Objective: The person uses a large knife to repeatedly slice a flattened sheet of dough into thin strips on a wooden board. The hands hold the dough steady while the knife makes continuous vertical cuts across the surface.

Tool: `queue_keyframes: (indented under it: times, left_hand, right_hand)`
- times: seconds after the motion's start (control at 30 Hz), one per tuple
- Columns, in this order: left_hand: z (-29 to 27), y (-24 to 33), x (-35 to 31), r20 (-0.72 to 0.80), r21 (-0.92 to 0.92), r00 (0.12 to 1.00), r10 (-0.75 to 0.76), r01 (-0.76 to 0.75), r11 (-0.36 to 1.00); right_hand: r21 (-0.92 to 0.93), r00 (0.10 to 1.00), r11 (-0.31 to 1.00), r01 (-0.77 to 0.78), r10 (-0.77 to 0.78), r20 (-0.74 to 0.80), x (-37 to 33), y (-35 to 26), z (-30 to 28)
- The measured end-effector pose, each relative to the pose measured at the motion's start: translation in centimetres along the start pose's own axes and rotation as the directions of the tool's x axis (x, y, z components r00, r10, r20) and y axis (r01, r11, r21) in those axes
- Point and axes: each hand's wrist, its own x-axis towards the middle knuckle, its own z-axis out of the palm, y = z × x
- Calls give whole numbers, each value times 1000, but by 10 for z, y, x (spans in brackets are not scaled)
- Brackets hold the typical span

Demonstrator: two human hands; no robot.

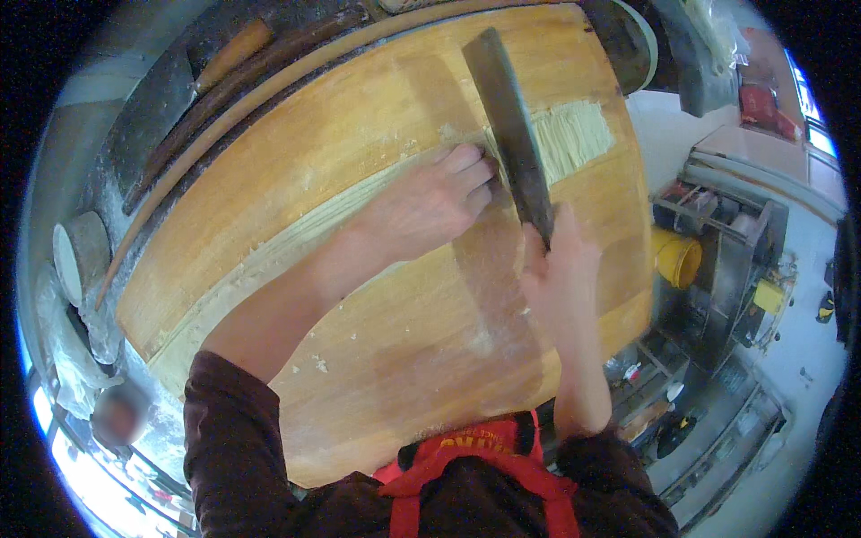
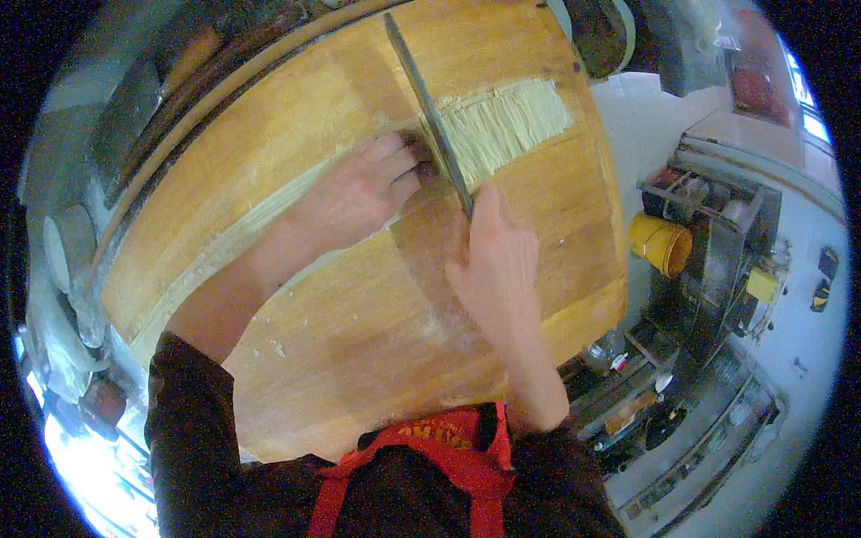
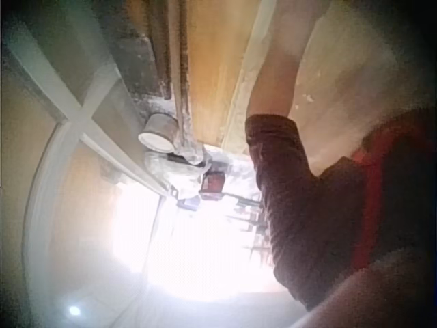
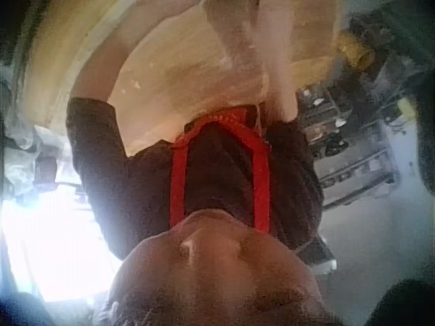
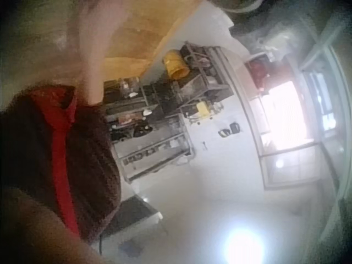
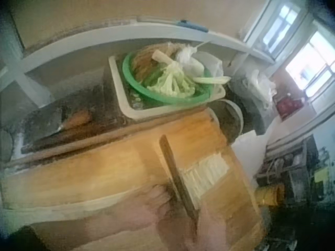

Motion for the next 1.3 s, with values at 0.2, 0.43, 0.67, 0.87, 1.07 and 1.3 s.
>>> queue_keyframes:
  times: [0.2, 0.43, 0.67, 0.87, 1.07, 1.3]
  left_hand:
    - [-1, -4, -2, -10, -6, 1000, 26, -26, 1000]
    - [-5, -2, 0, 104, -3, 995, 14, -14, 1000]
    - [0, -2, -5, -24, 22, 1000, 11, -10, 1000]
    - [-3, -3, -4, -15, 37, 999, 29, -29, 999]
    - [-3, -2, -6, 74, 49, 997, 4, -8, 999]
    - [-1, -2, -8, -33, -6, 999, -10, 10, 1000]
  right_hand:
    - [-105, 993, 993, -45, 56, 102, -26, -8, -10]
    - [-138, 996, 989, -55, 64, 61, 12, -15, 4]
    - [-58, 999, 998, 9, -7, 37, -16, -9, -4]
    - [-150, 992, 988, -34, 51, 112, -28, -11, -10]
    - [-90, 1000, 996, 13, -11, 25, 15, -15, 6]
    - [-86, 998, 995, 50, -46, 51, -21, -10, -5]
